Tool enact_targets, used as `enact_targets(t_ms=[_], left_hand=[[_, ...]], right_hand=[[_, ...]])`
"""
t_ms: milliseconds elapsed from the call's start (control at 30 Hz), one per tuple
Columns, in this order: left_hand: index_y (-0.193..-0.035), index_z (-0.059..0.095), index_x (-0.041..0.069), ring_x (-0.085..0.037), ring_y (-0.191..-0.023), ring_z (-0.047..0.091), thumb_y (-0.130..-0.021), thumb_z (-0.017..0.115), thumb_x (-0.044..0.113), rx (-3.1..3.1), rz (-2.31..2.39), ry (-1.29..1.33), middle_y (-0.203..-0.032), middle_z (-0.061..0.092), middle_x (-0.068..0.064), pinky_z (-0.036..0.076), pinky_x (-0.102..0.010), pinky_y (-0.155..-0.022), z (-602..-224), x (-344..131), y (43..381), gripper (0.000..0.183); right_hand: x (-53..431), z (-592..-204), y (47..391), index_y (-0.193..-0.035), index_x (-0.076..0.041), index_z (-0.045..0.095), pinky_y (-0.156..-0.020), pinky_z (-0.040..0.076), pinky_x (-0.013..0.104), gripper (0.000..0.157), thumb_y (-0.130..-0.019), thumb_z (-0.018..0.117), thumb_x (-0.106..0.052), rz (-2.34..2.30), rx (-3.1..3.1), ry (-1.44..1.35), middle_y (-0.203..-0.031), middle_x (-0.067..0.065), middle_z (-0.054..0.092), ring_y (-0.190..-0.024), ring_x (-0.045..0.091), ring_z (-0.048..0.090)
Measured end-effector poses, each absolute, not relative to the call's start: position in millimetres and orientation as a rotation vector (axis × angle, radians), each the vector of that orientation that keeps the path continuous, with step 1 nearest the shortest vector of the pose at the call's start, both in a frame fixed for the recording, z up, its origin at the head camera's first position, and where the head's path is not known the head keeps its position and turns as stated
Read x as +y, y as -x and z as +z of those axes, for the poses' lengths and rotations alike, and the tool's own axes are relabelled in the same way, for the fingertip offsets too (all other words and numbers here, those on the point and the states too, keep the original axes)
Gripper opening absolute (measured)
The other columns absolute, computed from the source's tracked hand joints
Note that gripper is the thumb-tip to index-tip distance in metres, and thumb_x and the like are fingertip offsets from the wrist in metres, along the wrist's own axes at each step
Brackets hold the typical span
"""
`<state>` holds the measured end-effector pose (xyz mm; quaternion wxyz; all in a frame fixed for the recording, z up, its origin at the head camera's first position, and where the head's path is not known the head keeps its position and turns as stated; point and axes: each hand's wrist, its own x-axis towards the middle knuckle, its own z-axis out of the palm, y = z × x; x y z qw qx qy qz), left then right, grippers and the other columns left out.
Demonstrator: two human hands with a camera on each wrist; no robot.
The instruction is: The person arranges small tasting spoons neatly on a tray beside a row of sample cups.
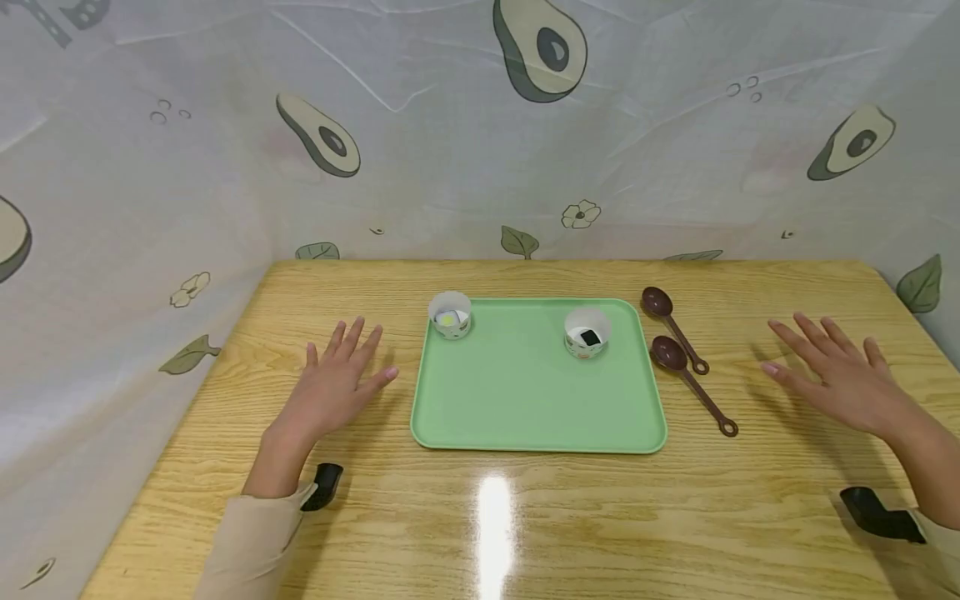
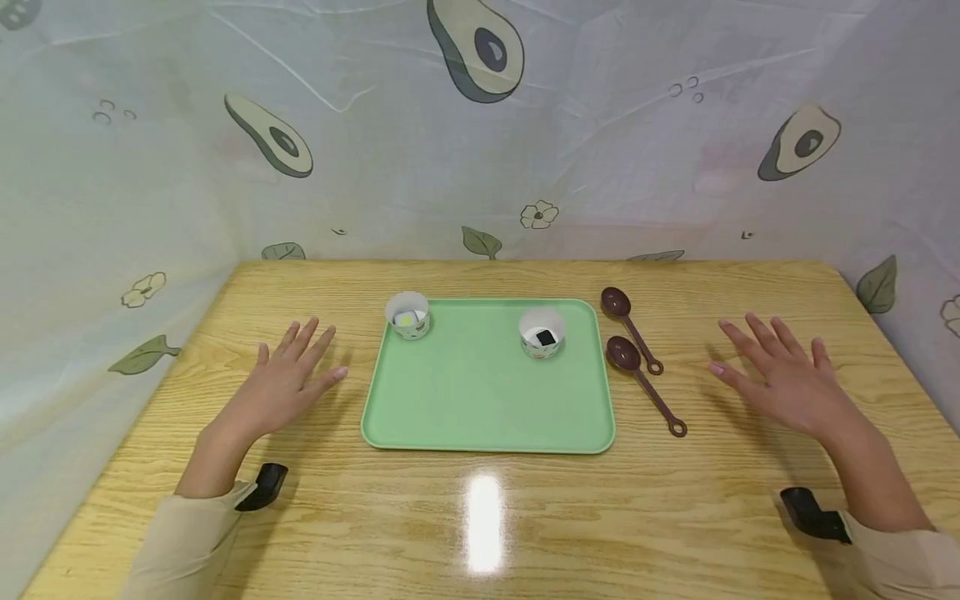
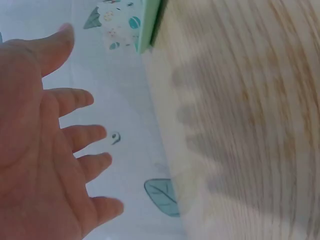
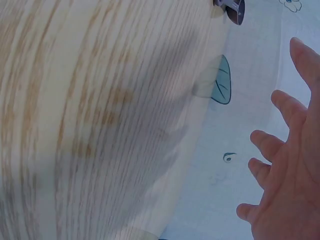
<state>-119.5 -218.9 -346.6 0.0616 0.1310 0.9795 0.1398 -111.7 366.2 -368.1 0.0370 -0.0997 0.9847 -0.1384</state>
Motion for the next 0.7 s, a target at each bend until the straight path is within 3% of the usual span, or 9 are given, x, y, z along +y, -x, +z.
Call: enact_targets(t_ms=[167,300,400,467,567,633,700], left_hand=[[-0.144,0.027,0.0,-0.045,-0.135,0.012,-0.095,0.05,0.042,2.933,0.524,-0.474,-0.149,0.017,-0.026,0.012,-0.069,-0.102,-345,-216,123,0.069],[-0.142,0.033,-0.002,-0.046,-0.13,0.025,-0.094,0.055,0.034,2.87,0.646,-0.476,-0.143,0.03,-0.028,0.024,-0.062,-0.103,-345,-211,126,0.064],[-0.137,0.039,-0.004,-0.044,-0.124,0.038,-0.094,0.056,0.028,2.805,0.778,-0.458,-0.135,0.042,-0.027,0.034,-0.057,-0.1,-347,-208,129,0.057],[-0.133,0.045,-0.006,-0.041,-0.117,0.046,-0.093,0.058,0.021,2.762,0.872,-0.441,-0.127,0.051,-0.025,0.041,-0.053,-0.095,-350,-205,131,0.05],[-0.123,0.053,-0.007,-0.034,-0.103,0.056,-0.092,0.06,0.015,2.709,0.991,-0.378,-0.111,0.06,-0.019,0.05,-0.044,-0.084,-356,-202,135,0.038],[-0.116,0.057,-0.007,-0.029,-0.095,0.059,-0.09,0.062,0.012,2.683,1.05,-0.319,-0.101,0.063,-0.015,0.051,-0.039,-0.078,-360,-200,137,0.032],[-0.11,0.06,-0.005,-0.026,-0.089,0.059,-0.089,0.063,0.011,2.661,1.087,-0.252,-0.095,0.063,-0.012,0.051,-0.036,-0.074,-363,-198,138,0.027]], right_hand=[[367,-368,113,-0.15,-0.013,0.008,-0.096,-0.014,0.072,0.073,-0.096,0.048,-0.04,-0.429,3.037,0.325,-0.149,0.028,0.002,-0.134,0.047,-0.01],[366,-364,115,-0.148,-0.003,0.016,-0.091,0.013,0.077,0.072,-0.095,0.052,-0.037,-0.484,3.022,0.324,-0.142,0.036,0.018,-0.126,0.058,0.015],[364,-361,115,-0.143,0.006,0.026,-0.08,0.031,0.073,0.069,-0.095,0.053,-0.035,-0.508,3.005,0.299,-0.132,0.042,0.031,-0.109,0.061,0.035],[363,-360,115,-0.139,0.009,0.031,-0.072,0.039,0.067,0.066,-0.095,0.052,-0.036,-0.51,2.994,0.281,-0.125,0.044,0.037,-0.089,0.054,0.05],[362,-361,114,-0.133,0.011,0.039,-0.063,0.045,0.056,0.06,-0.096,0.052,-0.034,-0.497,3.009,0.285,-0.118,0.045,0.042,-0.061,0.034,0.056],[361,-362,113,-0.129,0.012,0.043,-0.059,0.047,0.052,0.055,-0.096,0.053,-0.03,-0.509,3.03,0.318,-0.115,0.043,0.046,-0.058,0.031,0.056],[359,-363,112,-0.125,0.013,0.047,-0.062,0.048,0.054,0.05,-0.095,0.055,-0.026,-0.521,3.065,0.363,-0.113,0.041,0.05,-0.071,0.038,0.059]])
